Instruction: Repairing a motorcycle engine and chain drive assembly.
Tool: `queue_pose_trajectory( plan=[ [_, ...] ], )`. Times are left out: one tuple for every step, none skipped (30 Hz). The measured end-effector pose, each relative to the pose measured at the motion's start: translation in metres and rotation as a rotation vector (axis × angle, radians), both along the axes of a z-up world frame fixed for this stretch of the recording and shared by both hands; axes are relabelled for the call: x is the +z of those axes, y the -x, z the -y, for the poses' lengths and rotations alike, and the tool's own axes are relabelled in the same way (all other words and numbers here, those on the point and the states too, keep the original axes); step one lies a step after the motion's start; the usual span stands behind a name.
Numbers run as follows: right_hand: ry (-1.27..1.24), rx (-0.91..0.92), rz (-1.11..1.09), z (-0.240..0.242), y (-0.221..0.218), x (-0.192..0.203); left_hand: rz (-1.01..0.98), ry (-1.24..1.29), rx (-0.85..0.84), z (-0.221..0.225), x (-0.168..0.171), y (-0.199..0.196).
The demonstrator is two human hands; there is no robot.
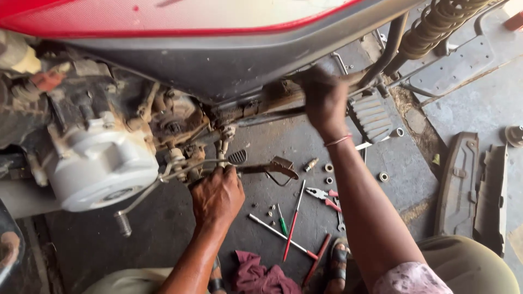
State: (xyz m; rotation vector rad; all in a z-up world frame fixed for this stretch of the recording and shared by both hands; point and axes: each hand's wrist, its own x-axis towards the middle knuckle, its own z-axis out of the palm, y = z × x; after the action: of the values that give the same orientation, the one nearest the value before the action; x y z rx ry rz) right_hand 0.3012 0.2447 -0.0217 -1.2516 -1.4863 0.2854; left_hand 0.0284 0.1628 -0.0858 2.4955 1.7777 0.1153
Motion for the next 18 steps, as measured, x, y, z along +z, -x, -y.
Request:
queue_pose_trajectory(
  plan=[
    [-0.057, -0.013, 0.050, -0.006, -0.002, 0.001, 0.002, -0.020, 0.004, -0.001, 0.000, -0.001],
    [-0.054, -0.007, 0.050, -0.001, -0.001, 0.008, 0.002, -0.017, 0.009, -0.001, -0.002, 0.001],
    [-0.042, -0.138, 0.164, 0.003, 0.001, 0.014, 0.004, -0.009, 0.015, -0.001, -0.004, 0.003],
    [-0.033, -0.276, 0.279, 0.008, -0.001, 0.021, 0.009, -0.004, 0.013, -0.003, -0.007, 0.002],
    [-0.034, -0.278, 0.282, 0.009, 0.006, 0.024, 0.012, -0.005, 0.012, -0.007, -0.005, 0.001],
    [-0.156, -0.130, 0.240, 0.012, 0.013, 0.027, 0.007, 0.041, 0.011, -0.007, -0.003, 0.001],
    [-0.276, 0.019, 0.196, 0.016, 0.020, 0.029, 0.003, 0.087, 0.011, -0.007, -0.001, 0.000],
    [-0.275, 0.016, 0.195, 0.012, 0.012, 0.023, 0.001, 0.088, 0.007, -0.006, -0.010, 0.000],
    [-0.190, -0.032, 0.129, 0.008, 0.005, 0.017, 0.017, 0.070, 0.009, -0.004, -0.017, 0.000],
    [-0.112, -0.075, 0.062, 0.000, 0.000, 0.012, 0.034, 0.046, 0.015, -0.006, -0.024, 0.001],
    [-0.117, -0.074, 0.062, -0.002, 0.000, 0.015, 0.033, 0.041, 0.017, -0.009, -0.026, 0.002],
    [-0.138, -0.160, 0.231, -0.001, -0.001, 0.016, 0.047, 0.008, 0.010, -0.009, -0.031, 0.002],
    [-0.158, -0.245, 0.400, -0.001, -0.003, 0.016, 0.062, -0.025, 0.004, -0.009, -0.036, 0.003],
    [-0.155, -0.240, 0.401, -0.002, -0.005, 0.010, 0.062, -0.021, 0.008, -0.007, -0.030, 0.003],
    [-0.130, -0.071, 0.171, -0.002, -0.008, 0.005, 0.056, 0.006, 0.004, -0.004, -0.024, 0.003],
    [-0.110, 0.098, -0.060, -0.006, -0.011, 0.002, 0.050, 0.024, 0.001, -0.005, -0.017, 0.003],
    [-0.114, 0.101, -0.060, -0.006, -0.011, 0.006, 0.050, 0.019, 0.004, -0.007, -0.017, 0.004],
    [-0.046, -0.083, 0.020, -0.004, -0.012, 0.008, 0.043, 0.034, 0.003, -0.007, -0.018, 0.004]
  ],
)
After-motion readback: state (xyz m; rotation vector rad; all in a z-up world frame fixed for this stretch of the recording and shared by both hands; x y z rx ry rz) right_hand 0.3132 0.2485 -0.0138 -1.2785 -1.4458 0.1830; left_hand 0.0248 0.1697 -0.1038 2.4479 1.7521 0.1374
